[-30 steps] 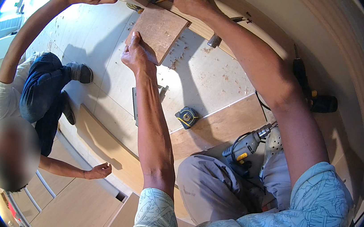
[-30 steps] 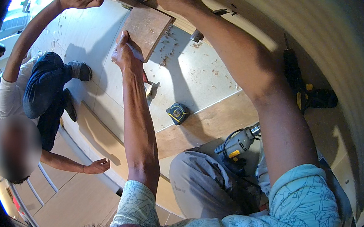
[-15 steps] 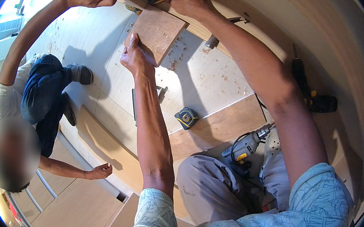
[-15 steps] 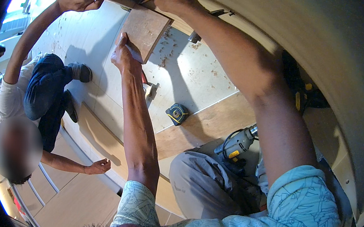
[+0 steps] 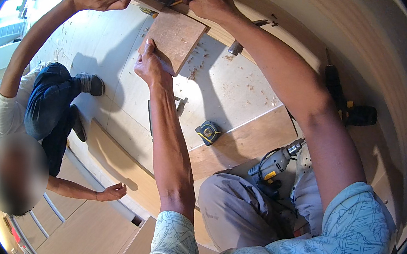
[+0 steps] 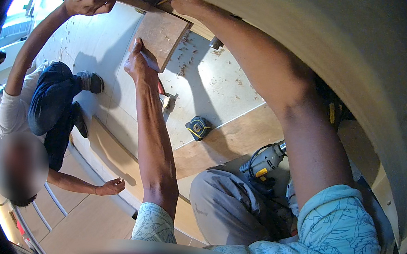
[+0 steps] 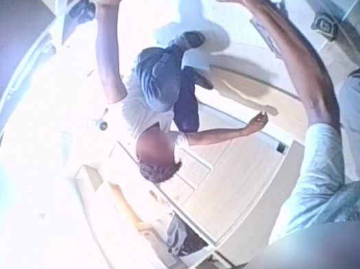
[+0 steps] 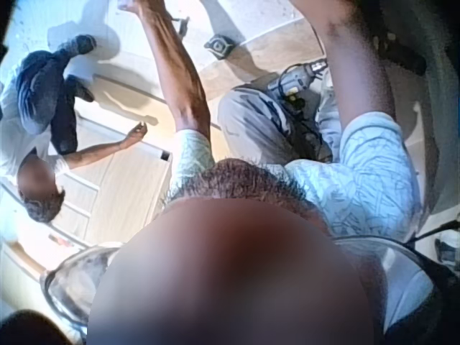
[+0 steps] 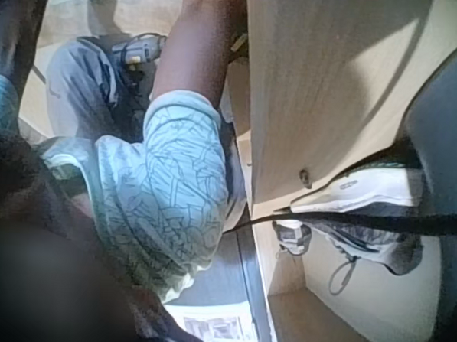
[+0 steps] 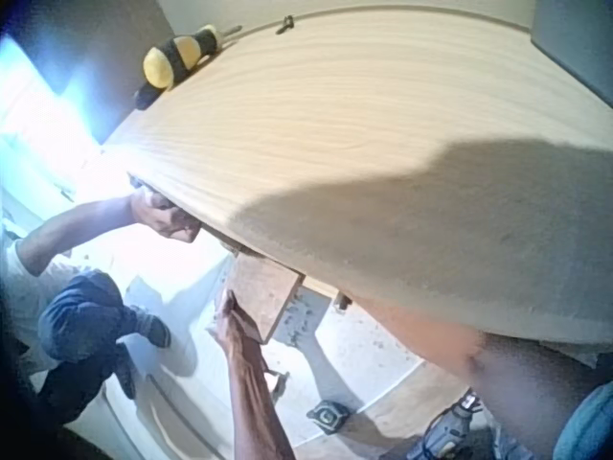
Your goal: The person measures and marks wooden pieces using a tape measure and pencil while seated on the floor. They align a small wooden block against a larger panel and mark cut lines, then place the block aside.
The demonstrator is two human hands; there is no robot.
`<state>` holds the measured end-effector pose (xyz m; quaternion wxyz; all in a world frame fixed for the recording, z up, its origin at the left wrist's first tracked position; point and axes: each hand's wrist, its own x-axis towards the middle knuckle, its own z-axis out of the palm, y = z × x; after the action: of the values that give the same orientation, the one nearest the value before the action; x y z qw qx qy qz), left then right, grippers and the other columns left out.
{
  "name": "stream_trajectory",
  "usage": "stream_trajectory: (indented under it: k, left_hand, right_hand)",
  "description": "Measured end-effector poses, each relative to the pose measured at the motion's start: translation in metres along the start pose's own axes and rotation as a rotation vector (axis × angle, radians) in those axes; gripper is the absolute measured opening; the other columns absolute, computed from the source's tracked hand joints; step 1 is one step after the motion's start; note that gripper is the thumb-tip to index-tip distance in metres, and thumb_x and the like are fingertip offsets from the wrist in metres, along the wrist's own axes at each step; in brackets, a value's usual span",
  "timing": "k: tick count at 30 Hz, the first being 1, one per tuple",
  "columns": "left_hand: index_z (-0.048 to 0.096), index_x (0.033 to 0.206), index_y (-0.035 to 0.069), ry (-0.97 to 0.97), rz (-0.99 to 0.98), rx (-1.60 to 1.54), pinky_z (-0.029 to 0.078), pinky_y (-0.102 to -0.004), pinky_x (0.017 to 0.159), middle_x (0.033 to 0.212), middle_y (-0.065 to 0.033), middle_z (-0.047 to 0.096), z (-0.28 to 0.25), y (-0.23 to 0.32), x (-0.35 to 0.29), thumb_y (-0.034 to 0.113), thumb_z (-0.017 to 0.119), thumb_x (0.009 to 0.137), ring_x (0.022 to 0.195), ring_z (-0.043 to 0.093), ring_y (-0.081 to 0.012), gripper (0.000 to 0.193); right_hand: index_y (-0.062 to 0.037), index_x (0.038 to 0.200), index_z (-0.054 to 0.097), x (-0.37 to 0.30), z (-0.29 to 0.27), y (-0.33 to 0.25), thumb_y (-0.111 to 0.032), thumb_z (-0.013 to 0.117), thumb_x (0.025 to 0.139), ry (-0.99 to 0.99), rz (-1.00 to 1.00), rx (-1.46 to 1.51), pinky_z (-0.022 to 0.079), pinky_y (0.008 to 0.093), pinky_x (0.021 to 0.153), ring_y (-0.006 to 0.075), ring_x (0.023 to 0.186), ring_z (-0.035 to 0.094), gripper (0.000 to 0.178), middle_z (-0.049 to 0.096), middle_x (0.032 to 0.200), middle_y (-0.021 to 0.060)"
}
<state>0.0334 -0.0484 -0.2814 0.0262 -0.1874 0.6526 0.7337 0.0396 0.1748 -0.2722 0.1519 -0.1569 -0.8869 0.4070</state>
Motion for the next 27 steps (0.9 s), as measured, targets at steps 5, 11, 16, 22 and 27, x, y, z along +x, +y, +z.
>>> stream_trajectory:
  k: [5, 11, 16, 22, 27]
  left_hand:
    - [0.074, 0.117, -0.008, 0.015, -0.007, 0.02, 0.059, -0.0383, 0.081, 0.107, -0.0123, 0.074, 0.001, 0.0036, -0.0041, 0.014, 0.079, 0.098, 0.092, 0.072, -0.025, 0.03]
    - [0.073, 0.12, -0.007, -0.019, -0.002, 0.005, 0.058, -0.0393, 0.081, 0.108, -0.0122, 0.074, 0.0, 0.0027, -0.0037, 0.016, 0.078, 0.098, 0.092, 0.072, -0.0253, 0.032]
    - [0.073, 0.122, -0.007, -0.018, 0.004, 0.018, 0.058, -0.0387, 0.083, 0.11, -0.0125, 0.074, -0.0005, 0.0018, -0.004, 0.016, 0.077, 0.099, 0.094, 0.072, -0.0259, 0.033]
    - [0.07, 0.115, -0.01, -0.023, 0.028, 0.015, 0.058, -0.0381, 0.072, 0.102, -0.0155, 0.073, 0.0005, 0.0038, -0.0053, 0.017, 0.078, 0.098, 0.082, 0.072, -0.0253, 0.033]
    - [0.072, 0.124, -0.008, -0.026, -0.021, 0.035, 0.058, -0.0388, 0.086, 0.113, -0.0133, 0.074, -0.0004, 0.0037, -0.0038, 0.015, 0.076, 0.099, 0.097, 0.072, -0.0264, 0.034]
  right_hand:
    - [-0.0131, 0.116, 0.079, 0.0004, 0.0019, 0.0006, -0.017, 0.068, 0.092, -0.002, 0.0, 0.009, 0.055, 0.0476, 0.099, 0.0367, 0.114, 0.072, 0.027, 0.077, 0.117, 0.0195]
    - [-0.0133, 0.116, 0.08, 0.0013, 0.0036, 0.0012, -0.016, 0.068, 0.092, 0.0, 0.002, 0.016, 0.055, 0.0473, 0.099, 0.0363, 0.114, 0.072, 0.027, 0.077, 0.117, 0.0191]
    - [-0.0134, 0.116, 0.08, 0.0012, 0.0053, 0.0022, -0.016, 0.068, 0.092, -0.001, 0.002, 0.024, 0.055, 0.047, 0.099, 0.036, 0.114, 0.072, 0.027, 0.077, 0.117, 0.0188]
    - [-0.0136, 0.116, 0.08, 0.002, 0.006, 0.0031, -0.015, 0.068, 0.092, 0.0, 0.003, 0.031, 0.055, 0.0466, 0.1, 0.0356, 0.115, 0.072, 0.026, 0.077, 0.117, 0.0184]
    - [-0.0137, 0.116, 0.08, 0.0012, 0.007, 0.0035, -0.015, 0.068, 0.093, 0.0, 0.006, 0.036, 0.055, 0.0463, 0.1, 0.0353, 0.115, 0.072, 0.026, 0.077, 0.117, 0.018]
